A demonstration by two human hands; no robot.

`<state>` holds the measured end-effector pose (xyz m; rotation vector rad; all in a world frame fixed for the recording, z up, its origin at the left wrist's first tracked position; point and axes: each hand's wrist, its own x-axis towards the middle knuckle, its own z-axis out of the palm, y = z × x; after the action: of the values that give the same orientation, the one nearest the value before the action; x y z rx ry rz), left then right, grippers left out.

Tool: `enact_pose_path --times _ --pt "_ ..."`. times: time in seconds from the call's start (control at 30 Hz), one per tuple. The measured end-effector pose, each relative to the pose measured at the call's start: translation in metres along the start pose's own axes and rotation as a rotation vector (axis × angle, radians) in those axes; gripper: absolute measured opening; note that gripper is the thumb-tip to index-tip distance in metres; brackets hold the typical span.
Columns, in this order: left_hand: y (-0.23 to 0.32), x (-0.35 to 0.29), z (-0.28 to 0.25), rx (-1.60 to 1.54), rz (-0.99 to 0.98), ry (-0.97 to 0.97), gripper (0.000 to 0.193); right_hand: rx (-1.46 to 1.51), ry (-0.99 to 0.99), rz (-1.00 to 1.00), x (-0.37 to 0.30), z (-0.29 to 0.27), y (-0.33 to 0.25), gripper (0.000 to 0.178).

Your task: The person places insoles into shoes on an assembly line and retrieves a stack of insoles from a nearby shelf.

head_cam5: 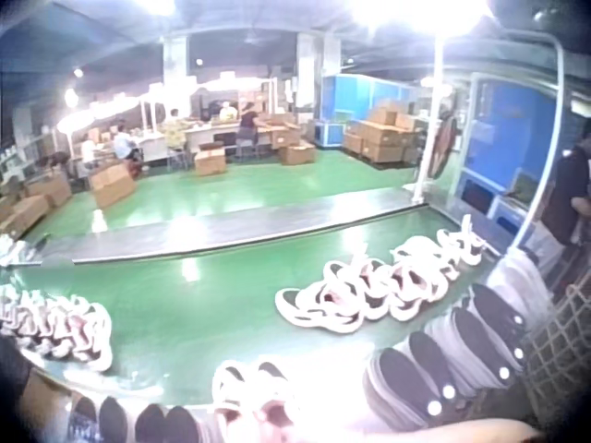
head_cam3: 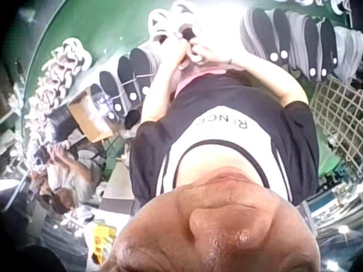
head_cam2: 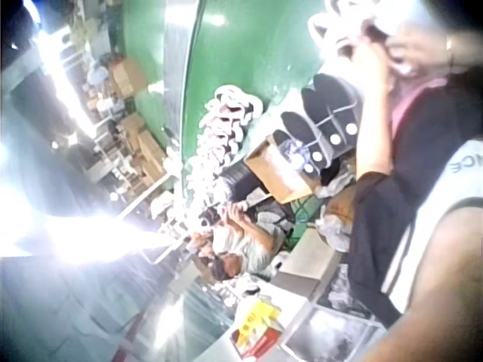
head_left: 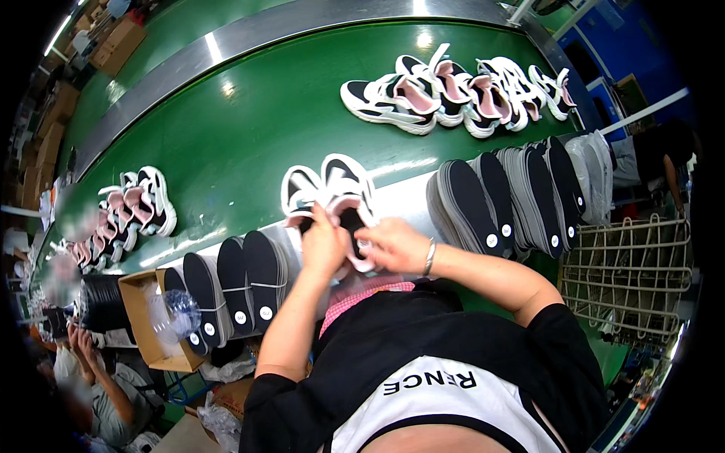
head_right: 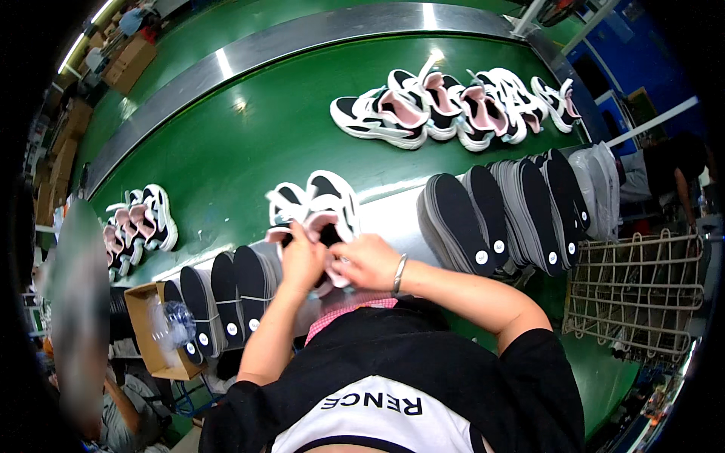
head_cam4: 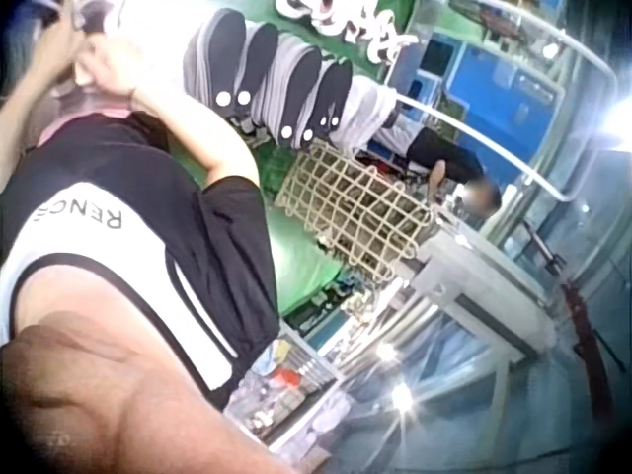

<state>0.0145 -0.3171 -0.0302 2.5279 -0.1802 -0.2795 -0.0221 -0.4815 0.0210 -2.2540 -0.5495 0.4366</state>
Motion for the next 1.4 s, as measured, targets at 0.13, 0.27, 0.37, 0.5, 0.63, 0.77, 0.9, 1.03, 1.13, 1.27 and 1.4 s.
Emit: enact_pose_path --times 0.13,0.27,0.37,0.5,0.63,0.77,0.9,1.03,1.13,1.27,1.4 --pt "-0.022 0.066 -0.045 0.042 -0.045 0.193 0.065 -0.142 0.407 -0.04 0.011 -0.072 0.047 0.027" --pt "-0.041 0.105 -0.087 0.048 -0.063 0.514 0.061 -0.436 0.507 0.258 0.034 -0.112 0.137 0.032" --pt "-0.039 0.101 -0.082 -0.041 0.099 0.607 0.044 -0.724 0.549 0.431 0.042 -0.13 0.186 0.044" --pt "-0.035 0.045 -0.018 -0.26 0.119 0.395 0.037 -0.857 0.436 0.547 0.061 -0.146 0.217 0.055" --pt "-0.036 -0.006 0.032 -0.343 -0.001 0.204 0.037 -0.662 0.101 0.844 0.091 -0.167 0.187 0.053" --pt "-0.023 -0.014 0.037 -0.469 -0.071 0.063 0.029 -0.691 -0.017 0.801 0.104 -0.172 0.19 0.042" --pt "-0.006 0.005 0.029 -0.561 -0.079 0.02 0.027 -0.745 0.125 0.394 0.116 -0.171 0.138 0.039" --pt "0.005 0.023 0.034 -0.826 -0.135 -0.02 0.032 -0.24 0.032 0.35 0.108 -0.145 0.063 0.033" --pt "0.022 0.03 0.039 -1.096 -0.167 0.139 0.061 -0.197 -0.045 0.14 0.066 -0.1 0.036 0.03" --pt "0.018 -0.004 0.046 -0.704 -0.318 0.006 0.098 -0.527 -0.147 0.271 0.018 -0.036 0.007 0.032" --pt "0.001 -0.031 0.058 -0.646 -0.323 -0.084 0.097 -0.227 0.167 0.002 -0.015 -0.025 0.02 0.034"
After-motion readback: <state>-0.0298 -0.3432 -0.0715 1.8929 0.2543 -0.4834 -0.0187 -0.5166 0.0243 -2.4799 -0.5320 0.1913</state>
